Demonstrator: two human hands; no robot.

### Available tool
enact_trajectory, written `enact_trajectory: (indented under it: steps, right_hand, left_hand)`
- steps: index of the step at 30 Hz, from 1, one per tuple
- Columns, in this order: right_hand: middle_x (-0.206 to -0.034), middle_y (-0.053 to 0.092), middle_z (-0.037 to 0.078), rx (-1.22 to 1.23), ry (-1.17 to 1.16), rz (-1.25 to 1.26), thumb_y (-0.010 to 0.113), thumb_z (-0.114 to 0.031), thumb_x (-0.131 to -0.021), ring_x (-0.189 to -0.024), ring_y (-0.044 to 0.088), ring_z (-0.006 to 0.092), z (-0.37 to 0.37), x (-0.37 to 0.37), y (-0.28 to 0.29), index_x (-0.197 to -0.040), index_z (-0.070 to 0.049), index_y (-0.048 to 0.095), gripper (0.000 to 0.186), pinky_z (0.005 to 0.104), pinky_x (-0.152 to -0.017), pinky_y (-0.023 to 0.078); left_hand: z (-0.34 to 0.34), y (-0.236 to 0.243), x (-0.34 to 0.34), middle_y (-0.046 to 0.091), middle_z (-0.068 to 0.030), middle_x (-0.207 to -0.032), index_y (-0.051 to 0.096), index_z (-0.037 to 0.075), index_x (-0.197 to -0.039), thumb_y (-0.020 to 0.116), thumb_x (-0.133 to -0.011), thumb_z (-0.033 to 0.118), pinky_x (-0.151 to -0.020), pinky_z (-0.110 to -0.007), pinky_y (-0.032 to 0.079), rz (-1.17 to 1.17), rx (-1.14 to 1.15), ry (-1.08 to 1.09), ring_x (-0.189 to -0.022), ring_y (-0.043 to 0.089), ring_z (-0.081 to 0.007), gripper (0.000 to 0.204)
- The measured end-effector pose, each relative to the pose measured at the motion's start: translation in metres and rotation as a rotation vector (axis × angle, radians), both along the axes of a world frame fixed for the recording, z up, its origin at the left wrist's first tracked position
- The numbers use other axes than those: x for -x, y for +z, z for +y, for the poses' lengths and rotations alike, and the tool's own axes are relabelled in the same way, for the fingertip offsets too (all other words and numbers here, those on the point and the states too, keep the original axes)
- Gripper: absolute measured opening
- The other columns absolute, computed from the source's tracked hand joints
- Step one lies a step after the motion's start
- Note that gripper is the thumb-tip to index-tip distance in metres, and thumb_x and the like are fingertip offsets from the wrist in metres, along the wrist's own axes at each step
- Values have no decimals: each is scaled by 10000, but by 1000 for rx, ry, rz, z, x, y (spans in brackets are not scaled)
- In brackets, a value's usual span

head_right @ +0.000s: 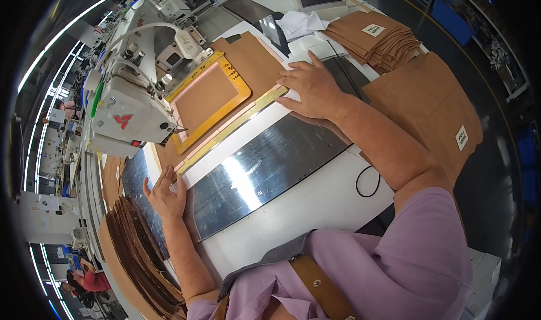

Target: Sewing pockets onto leather panels using an industrial sewing machine.

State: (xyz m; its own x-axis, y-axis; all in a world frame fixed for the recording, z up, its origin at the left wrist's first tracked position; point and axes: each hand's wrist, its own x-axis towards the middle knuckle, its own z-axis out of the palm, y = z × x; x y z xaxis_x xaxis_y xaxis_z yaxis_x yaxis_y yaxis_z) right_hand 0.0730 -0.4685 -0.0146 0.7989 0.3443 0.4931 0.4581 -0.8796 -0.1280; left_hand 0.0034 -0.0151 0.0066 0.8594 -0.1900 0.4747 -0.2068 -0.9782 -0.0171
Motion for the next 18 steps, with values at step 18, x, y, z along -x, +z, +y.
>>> enact_trajectory:
  steps: [18]
  right_hand:
    - [-1115,709,63,-241,8,-127,748,-363,-906,-1157,643,250,-1,-6,4,-1044,-126,756,274,528,-1128,399]
  left_hand:
    - [9,-11,-4,807,-49,-1073,800,103,-993,661,-963,243,-1200,-477,281,-79,-9,30,-1056,754,-203,200]
